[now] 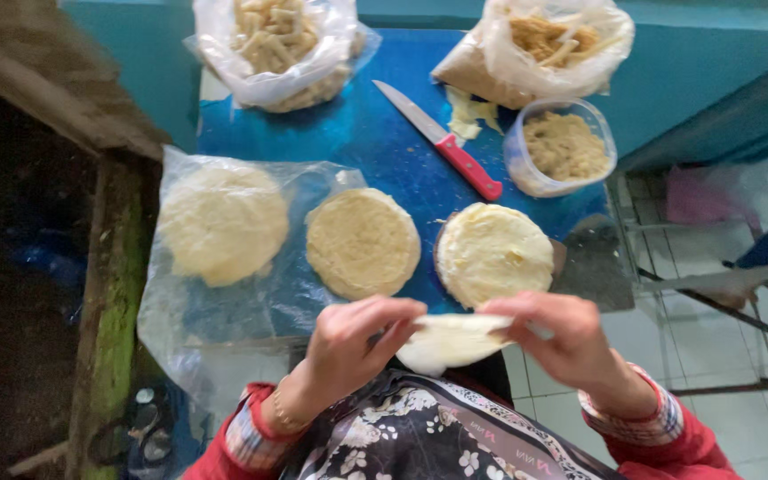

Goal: The person sits at a small table and stretches thin pieces of dough by hand, pulling each piece wide and draping it over round layered pastry bases on the table, building up the stacks one sheet at a time. Bags of dough pieces and a container of filling sit on the table beside a knife.

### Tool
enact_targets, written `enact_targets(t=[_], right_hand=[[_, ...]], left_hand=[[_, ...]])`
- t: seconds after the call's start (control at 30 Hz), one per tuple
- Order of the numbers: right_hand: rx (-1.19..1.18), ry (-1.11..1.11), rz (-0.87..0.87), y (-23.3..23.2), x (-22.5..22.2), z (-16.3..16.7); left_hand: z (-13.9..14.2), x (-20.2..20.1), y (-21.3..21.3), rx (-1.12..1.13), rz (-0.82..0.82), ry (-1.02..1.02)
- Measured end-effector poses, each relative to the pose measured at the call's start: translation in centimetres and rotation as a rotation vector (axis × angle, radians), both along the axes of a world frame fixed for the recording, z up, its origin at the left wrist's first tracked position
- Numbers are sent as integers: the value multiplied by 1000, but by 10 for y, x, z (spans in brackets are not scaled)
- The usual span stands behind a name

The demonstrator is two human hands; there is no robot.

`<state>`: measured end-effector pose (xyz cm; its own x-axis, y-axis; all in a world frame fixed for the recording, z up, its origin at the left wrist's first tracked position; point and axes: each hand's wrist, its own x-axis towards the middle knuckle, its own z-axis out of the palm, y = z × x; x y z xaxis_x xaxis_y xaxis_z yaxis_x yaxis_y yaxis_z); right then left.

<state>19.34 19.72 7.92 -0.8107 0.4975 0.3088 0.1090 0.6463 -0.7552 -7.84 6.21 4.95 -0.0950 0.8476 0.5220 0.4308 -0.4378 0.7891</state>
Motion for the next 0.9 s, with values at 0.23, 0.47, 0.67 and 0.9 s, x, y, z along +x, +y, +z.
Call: enact_targets(t=[0.23,0.47,0.67,0.9], right_hand=[[-349,78,-624,52,29,-51],[-454,253,-577,68,23,-67],[-57,41,-650,81,-2,-56],[113,22,-654,84,-21,-57]], left_hand=[[-25,49,117,-477,-141,-437],[-29,41,137,-427,-88,-223],[-42,28,138,-296,90,-65],[-63,32,144,-311,142,-154]])
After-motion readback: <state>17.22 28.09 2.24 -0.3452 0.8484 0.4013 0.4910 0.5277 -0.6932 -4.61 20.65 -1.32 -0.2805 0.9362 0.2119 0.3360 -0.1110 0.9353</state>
